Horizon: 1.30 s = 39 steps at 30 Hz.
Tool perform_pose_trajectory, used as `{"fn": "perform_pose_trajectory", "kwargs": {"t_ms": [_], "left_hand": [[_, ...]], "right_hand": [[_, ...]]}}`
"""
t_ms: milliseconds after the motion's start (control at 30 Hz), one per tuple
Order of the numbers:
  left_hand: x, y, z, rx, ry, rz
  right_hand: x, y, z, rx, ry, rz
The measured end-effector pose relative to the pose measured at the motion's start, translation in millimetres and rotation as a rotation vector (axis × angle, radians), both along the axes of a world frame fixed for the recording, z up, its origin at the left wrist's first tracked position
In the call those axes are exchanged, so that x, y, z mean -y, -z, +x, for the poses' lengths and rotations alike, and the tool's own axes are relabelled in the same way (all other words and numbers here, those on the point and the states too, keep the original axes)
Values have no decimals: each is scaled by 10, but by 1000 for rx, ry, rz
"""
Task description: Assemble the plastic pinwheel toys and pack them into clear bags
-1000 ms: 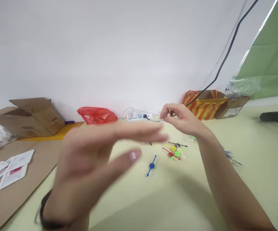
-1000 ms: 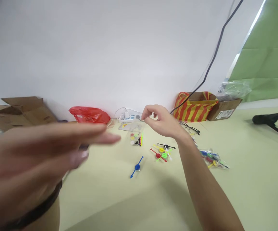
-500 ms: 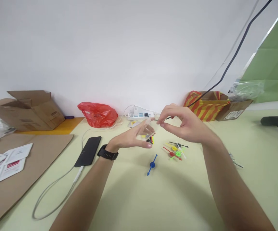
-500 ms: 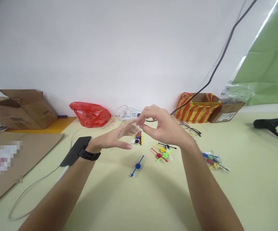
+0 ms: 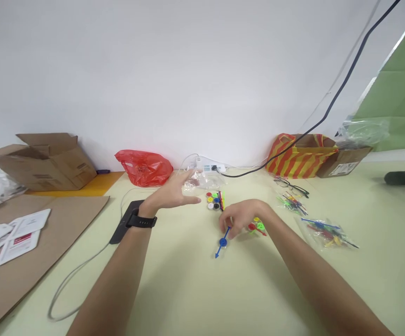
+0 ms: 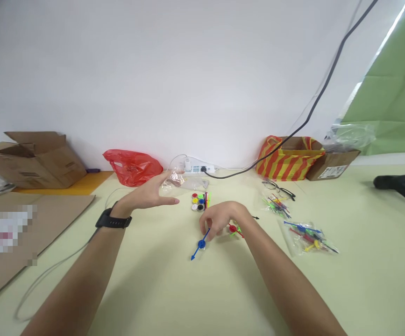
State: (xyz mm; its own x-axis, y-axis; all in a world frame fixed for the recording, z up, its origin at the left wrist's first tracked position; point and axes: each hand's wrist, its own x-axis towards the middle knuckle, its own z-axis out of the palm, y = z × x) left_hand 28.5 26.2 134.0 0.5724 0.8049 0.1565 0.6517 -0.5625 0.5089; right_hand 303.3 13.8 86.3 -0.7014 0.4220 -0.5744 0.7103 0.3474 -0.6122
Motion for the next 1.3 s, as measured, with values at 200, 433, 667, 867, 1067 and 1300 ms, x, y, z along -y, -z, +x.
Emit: {"fn": "perform_pose_trajectory", "kwargs": {"t_ms": [200,433,667,867,1067,1300], "left_hand": [[-7,16,7,-43,-9,39],[-4,10,-1,-21,49,-95],[36,12,91,94,185,-234],[70,52,267,192,274,-416],[119,34,332,295,269,-529],[99,9,235,192,201,-456]], "right_hand": [[-111,150,41,-86,46,-122],[261,-615,383,-490,102,209],[371,-837,645,-882,680,874],[445,-849,459,-702,506,980],[543,-892,370,-606,359,970],[1164,-1211,243,-795,343,1146]]}}
